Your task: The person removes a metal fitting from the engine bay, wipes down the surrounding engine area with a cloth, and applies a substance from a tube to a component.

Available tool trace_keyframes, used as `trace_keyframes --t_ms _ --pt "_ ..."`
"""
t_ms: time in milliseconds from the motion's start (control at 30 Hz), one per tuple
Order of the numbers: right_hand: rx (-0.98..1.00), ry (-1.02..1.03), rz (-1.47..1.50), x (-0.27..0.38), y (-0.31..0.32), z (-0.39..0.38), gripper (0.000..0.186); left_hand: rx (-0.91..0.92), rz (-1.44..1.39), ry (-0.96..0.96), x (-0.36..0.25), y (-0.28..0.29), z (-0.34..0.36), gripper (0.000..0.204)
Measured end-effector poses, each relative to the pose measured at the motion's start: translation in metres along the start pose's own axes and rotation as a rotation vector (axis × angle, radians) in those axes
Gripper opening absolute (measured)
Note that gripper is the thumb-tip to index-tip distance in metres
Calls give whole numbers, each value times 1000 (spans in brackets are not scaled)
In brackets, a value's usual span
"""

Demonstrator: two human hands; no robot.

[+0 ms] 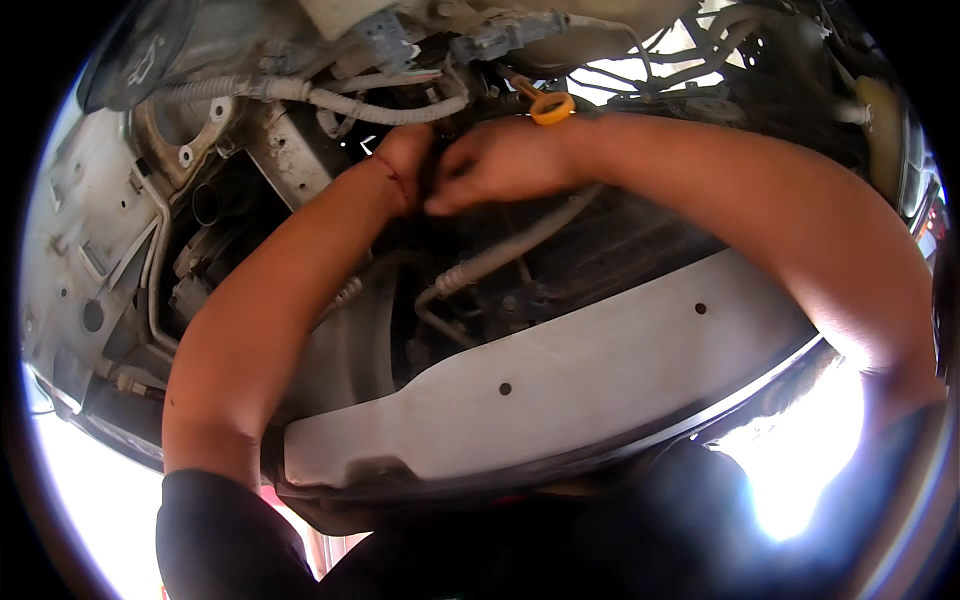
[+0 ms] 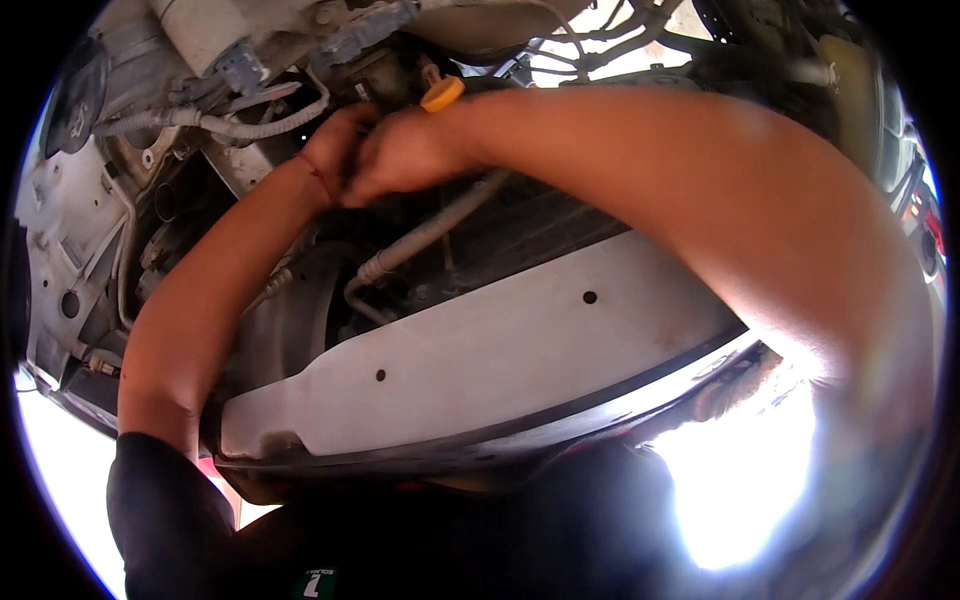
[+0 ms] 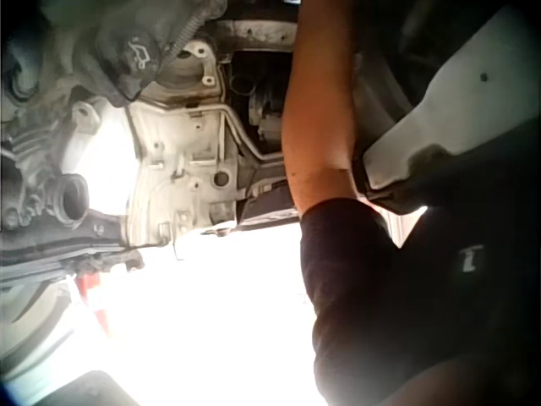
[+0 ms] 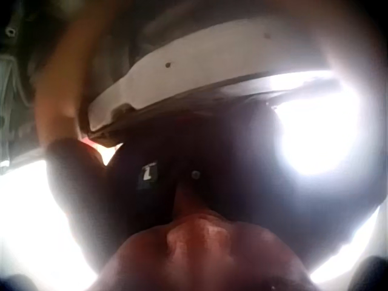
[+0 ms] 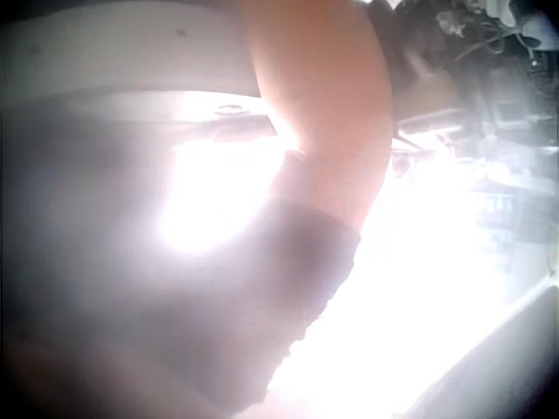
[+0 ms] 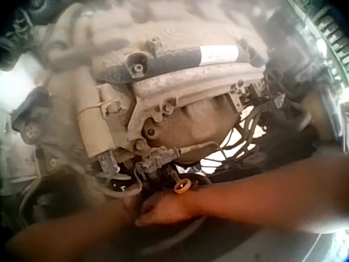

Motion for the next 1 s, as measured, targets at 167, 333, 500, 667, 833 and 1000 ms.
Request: trace_keyframes --t_ms 167,333,500,667,833,1000 --pt "14 7 -393 -64 -1 7 34 -125 52 95 -1 -23 -8 47" --pt "-24 188 -147 -15 -2 1 32 180 -71 74 4 -9 1 49" --pt "12 -20 -464 -72 6 16 37 -239 174 22 0 -20 -18 46" --pt "46 182 -175 -21 -10 12 39 126 66 -43 2 -23 -12 37" --pt "219 203 -440 -58 -2 13 41 -195 128 6 1 -4 -6 34" --pt "22 85 -463 -55 6 10 46 -195 220 5 1 -9 -11 32"
Point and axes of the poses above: each hand's wrist, its own z-axis towards the middle knuckle, its own y-axis out of the back of the hand, x = y × z, the point moved 5 cm from there along z, towards the middle knuckle, and after that the axes turned 10 degrees about y, right-handed, at the moved point
